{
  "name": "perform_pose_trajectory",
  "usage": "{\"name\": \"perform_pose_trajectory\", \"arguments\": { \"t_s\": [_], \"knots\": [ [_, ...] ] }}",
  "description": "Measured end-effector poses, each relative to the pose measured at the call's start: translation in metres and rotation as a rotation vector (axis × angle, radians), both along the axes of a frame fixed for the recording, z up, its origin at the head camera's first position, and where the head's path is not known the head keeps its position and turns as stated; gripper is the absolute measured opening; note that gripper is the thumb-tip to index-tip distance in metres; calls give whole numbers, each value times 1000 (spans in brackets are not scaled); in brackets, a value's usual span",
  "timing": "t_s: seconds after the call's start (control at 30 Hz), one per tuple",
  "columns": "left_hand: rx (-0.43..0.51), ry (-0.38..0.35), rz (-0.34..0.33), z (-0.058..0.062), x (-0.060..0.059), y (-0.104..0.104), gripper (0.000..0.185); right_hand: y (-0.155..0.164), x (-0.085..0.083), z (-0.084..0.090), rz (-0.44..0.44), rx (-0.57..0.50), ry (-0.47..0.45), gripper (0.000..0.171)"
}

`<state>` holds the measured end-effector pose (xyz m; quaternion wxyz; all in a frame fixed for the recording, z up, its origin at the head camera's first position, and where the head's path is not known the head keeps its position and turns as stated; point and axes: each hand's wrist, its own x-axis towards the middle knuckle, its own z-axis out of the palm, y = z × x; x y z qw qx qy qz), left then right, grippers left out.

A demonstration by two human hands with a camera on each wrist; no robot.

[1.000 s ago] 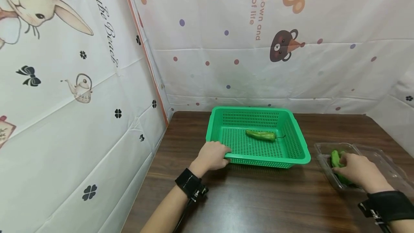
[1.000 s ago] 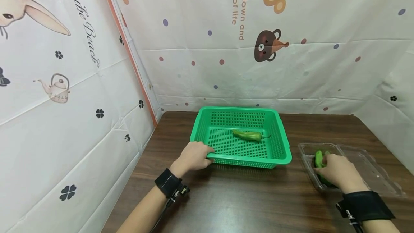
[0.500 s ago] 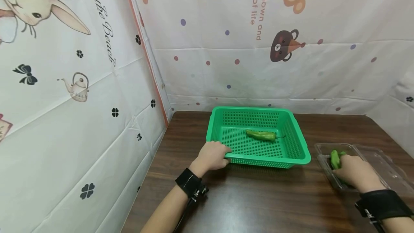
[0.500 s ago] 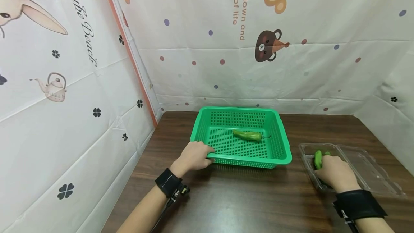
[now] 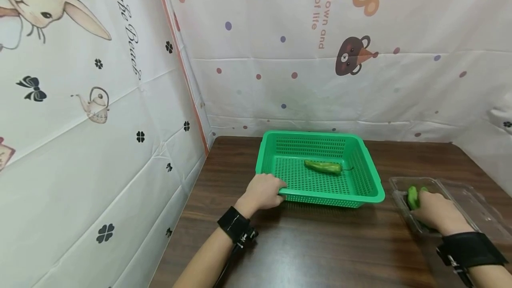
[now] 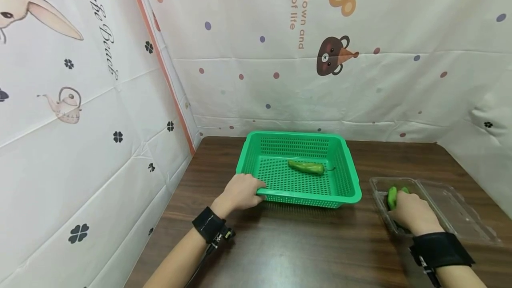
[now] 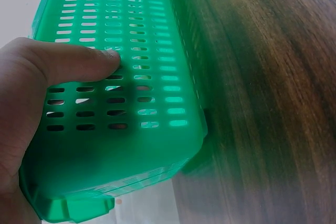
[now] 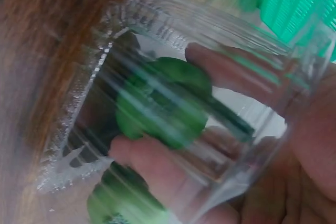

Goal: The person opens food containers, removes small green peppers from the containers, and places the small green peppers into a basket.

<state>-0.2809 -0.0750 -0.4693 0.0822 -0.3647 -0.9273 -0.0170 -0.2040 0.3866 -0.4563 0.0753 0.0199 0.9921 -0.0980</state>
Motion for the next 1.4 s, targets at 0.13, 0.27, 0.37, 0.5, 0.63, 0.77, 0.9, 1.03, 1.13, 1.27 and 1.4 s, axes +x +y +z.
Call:
{"name": "perform_pose_trajectory", "arguments": {
  "t_s": [0.13,0.27,0.37,0.5,0.63,0.77,0.9,1.03,1.13,1.27,1.4],
  "knots": [
    [-4,1,2,1,0,0,12,2,0,-2,-8,-6,13,32],
    [-8,-9,-1,2,1,0,12,3,0,-4,-13,-9,5,35],
    [-7,-8,-3,4,2,0,11,3,0,-5,-23,-9,0,37],
    [-7,-7,2,5,2,1,11,5,-1,-6,-32,-9,10,40],
    [-4,-18,1,4,1,1,12,6,-2,-6,-29,-10,13,44],
    [-2,-17,-1,4,0,1,9,5,0,-7,-28,-11,21,45],
    [0,-8,-2,3,1,1,8,4,1,-7,-28,-13,45,47],
    [-1,-6,-2,2,2,0,9,4,2,-7,-38,-13,41,50],
    [-7,-1,-1,2,2,0,13,4,2,-8,-48,-13,24,51],
    [-9,-5,-1,3,2,1,16,5,1,-9,-42,-12,33,49],
    [-2,-16,-1,6,3,1,14,8,1,-10,-27,-11,61,46]
  ]
}}
